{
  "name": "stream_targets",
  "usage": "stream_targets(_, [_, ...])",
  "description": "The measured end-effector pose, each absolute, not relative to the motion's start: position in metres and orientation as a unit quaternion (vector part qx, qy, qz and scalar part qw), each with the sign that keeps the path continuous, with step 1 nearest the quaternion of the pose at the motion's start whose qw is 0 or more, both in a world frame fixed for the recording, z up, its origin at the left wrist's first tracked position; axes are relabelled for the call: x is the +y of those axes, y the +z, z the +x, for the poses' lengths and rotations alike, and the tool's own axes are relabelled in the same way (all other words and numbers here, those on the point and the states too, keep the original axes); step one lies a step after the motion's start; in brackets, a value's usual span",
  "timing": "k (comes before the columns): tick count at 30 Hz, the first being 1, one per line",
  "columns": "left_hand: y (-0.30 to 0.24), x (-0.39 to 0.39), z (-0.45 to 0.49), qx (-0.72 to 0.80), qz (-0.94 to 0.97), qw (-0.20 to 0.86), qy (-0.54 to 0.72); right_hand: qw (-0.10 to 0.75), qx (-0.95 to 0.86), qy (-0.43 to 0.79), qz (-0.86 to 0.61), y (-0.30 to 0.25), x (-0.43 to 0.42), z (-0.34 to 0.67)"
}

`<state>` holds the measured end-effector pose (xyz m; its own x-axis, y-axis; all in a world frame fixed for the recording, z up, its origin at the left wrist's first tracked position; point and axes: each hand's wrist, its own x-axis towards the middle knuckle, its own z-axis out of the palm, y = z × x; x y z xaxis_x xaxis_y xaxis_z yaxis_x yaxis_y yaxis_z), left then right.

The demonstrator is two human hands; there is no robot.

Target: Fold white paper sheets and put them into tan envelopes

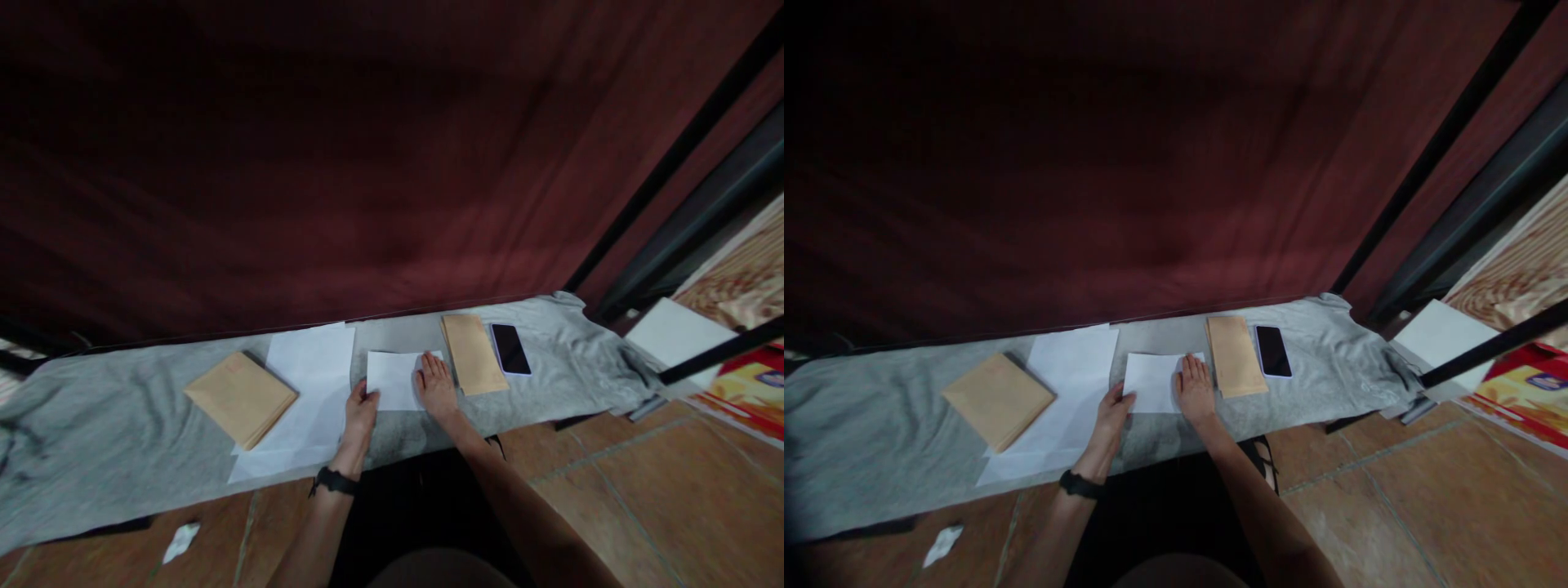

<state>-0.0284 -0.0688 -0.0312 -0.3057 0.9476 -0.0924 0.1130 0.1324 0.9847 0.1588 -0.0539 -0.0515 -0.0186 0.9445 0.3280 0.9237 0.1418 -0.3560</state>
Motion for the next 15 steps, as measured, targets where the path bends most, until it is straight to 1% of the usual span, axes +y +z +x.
stream_targets(2, [-0.019, -0.072, -0.026, 0.622, 0.381, 0.442, 0.522, 0.260, -0.736, 0.044, -0.624, -0.045, -0.063, 0.161])
stream_targets(6, [0.012, -0.077, -0.022, 0.579, 0.396, 0.443, 0.558, 0.260, -0.800, 0.086, -0.534, -0.029, -0.087, 0.155])
stream_targets(9, [0.036, -0.079, -0.017, 0.549, 0.430, 0.447, 0.560, 0.276, -0.795, 0.082, -0.534, -0.012, -0.097, 0.147])
stream_targets(10, [0.042, -0.080, -0.014, 0.535, 0.441, 0.452, 0.561, 0.293, -0.779, 0.084, -0.548, -0.005, -0.096, 0.144])
stream_targets(12, [0.048, -0.082, -0.011, 0.510, 0.457, 0.471, 0.556, 0.353, -0.728, 0.114, -0.576, 0.008, -0.092, 0.141])
stream_targets(15, [0.043, -0.087, -0.007, 0.538, 0.417, 0.511, 0.525, 0.477, -0.608, 0.229, -0.592, 0.023, -0.084, 0.139])
